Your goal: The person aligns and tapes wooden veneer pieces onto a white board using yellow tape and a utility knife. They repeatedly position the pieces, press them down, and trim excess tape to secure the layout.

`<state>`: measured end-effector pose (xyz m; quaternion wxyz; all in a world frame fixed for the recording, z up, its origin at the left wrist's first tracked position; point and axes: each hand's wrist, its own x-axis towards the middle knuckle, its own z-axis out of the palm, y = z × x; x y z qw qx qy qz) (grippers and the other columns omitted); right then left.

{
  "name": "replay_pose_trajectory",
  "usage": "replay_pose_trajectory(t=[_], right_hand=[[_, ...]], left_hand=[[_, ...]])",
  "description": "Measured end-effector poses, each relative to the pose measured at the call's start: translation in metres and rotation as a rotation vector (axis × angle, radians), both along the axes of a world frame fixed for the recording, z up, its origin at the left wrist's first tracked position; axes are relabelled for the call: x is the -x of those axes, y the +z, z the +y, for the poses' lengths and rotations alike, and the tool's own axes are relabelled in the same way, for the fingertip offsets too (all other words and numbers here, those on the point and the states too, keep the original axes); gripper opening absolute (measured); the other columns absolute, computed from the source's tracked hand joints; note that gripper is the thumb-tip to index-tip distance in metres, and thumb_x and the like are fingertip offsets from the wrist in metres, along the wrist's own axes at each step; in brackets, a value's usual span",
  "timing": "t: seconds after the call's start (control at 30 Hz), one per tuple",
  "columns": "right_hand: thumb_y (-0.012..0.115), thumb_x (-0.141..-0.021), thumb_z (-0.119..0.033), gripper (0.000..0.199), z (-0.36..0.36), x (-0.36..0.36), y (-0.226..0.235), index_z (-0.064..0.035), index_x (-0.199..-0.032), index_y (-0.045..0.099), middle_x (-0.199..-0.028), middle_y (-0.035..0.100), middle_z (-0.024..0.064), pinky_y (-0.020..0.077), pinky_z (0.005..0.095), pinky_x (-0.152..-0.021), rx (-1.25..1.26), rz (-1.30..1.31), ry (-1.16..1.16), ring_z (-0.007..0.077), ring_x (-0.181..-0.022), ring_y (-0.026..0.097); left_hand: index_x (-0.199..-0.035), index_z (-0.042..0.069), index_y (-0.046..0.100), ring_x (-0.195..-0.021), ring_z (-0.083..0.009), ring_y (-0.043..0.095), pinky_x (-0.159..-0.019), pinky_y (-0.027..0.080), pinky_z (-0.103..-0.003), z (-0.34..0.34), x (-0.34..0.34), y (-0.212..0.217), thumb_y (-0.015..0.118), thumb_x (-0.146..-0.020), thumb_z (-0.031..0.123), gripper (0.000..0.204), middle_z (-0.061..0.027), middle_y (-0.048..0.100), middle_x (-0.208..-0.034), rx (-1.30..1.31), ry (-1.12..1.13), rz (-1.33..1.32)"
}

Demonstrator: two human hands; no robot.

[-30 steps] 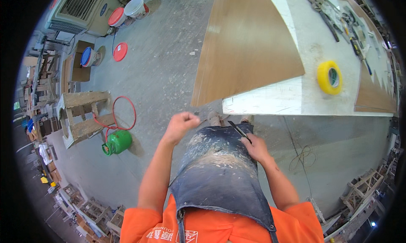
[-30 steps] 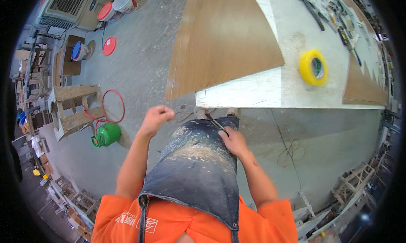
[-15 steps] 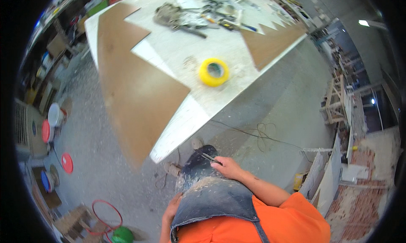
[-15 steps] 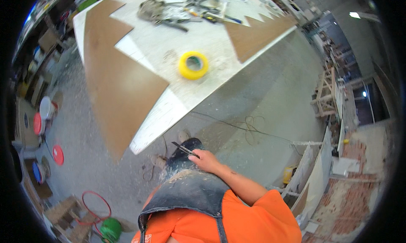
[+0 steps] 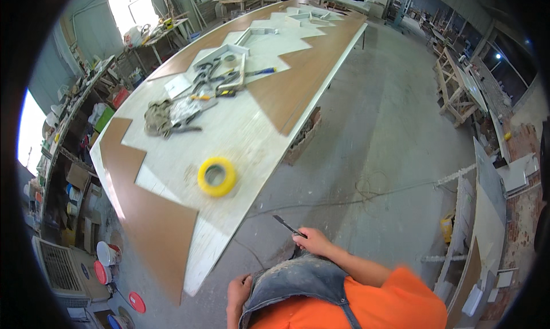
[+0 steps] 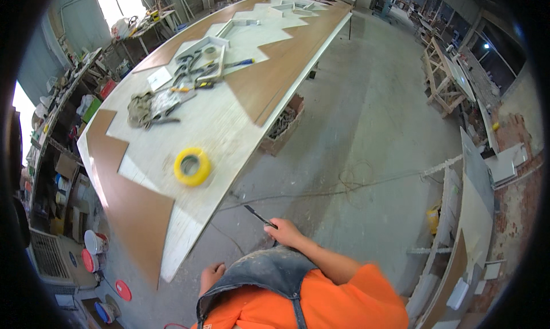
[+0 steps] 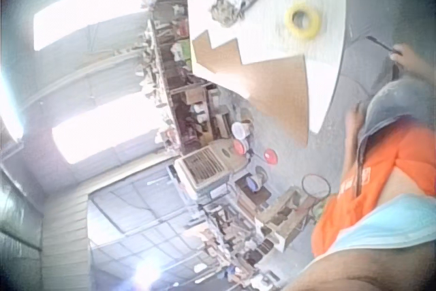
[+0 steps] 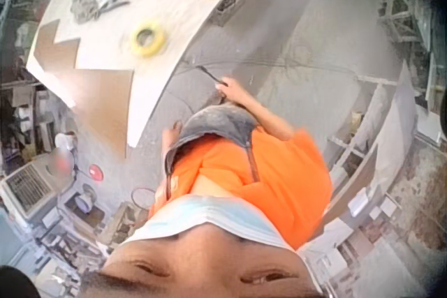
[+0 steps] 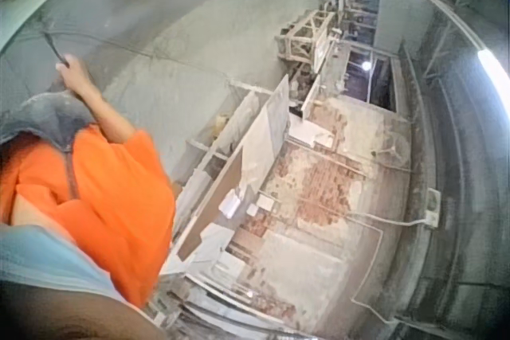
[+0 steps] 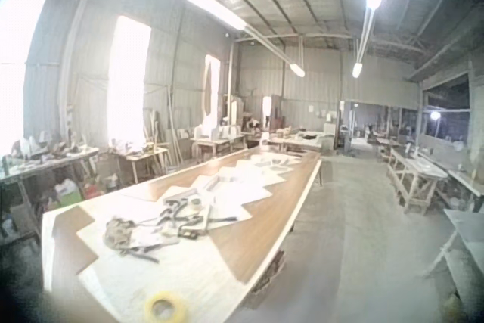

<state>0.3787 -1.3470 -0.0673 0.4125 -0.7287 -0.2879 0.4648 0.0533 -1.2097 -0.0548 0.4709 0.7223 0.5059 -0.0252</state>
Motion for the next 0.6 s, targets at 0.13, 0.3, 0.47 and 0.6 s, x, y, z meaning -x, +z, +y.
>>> replay_pose_trajectory(t=[0.13,0.3,0.47,0.6], right_hand=[[0.067,-0.101,-0.023,0.026,-0.031,-0.1,-0.002,-0.0025,-0.116,0.068,-0.085,0.069,0.0021,0.0533,0.0271,-0.066,-0.014,0.099,-0.227,0.0096,-0.072,0.064],[0.067,-0.101,-0.02,0.026,-0.043,-0.212,0.011,-0.002,-0.119,0.066,-0.084,0.068,0.0037,0.0531,0.0276,-0.064,-0.05,0.212,-0.43,0.0106,-0.069,0.063],[0.064,-0.103,-0.021,0.027,-0.001,-0.306,0.036,-0.0055,-0.125,0.065,-0.085,0.067,0.0037,0.0506,0.0261,-0.061,-0.101,0.235,-0.462,0.0104,-0.067,0.062],[0.064,-0.104,-0.022,0.029,0.067,-0.373,0.048,-0.0045,-0.127,0.064,-0.084,0.066,0.0021,0.0506,0.0256,-0.062,-0.155,0.26,-0.397,0.0097,-0.067,0.061]], left_hand=[[-0.116,0.0,0.075,-0.097,-0.0368,0.074,-0.087,0.057,-0.042,0.017,-0.136,0.042,0.064,-0.096,0.026,0.035,-0.0236,0.075,-0.108,-0.156,-0.052,-0.131],[-0.116,0.001,0.074,-0.093,-0.0356,0.073,-0.084,0.057,-0.044,0.03,-0.266,0.082,0.068,-0.094,0.022,0.031,-0.0207,0.074,-0.106,-0.304,-0.093,-0.188],[-0.118,0.003,0.072,-0.107,-0.0354,0.069,-0.092,0.054,-0.043,0.06,-0.36,0.102,0.071,-0.091,0.018,0.031,-0.0184,0.072,-0.115,-0.471,-0.153,-0.263],[-0.125,0.002,0.067,-0.12,-0.0373,0.062,-0.102,0.049,-0.045,0.092,-0.434,0.103,0.072,-0.089,0.016,0.038,-0.0188,0.068,-0.125,-0.559,-0.139,-0.236]])
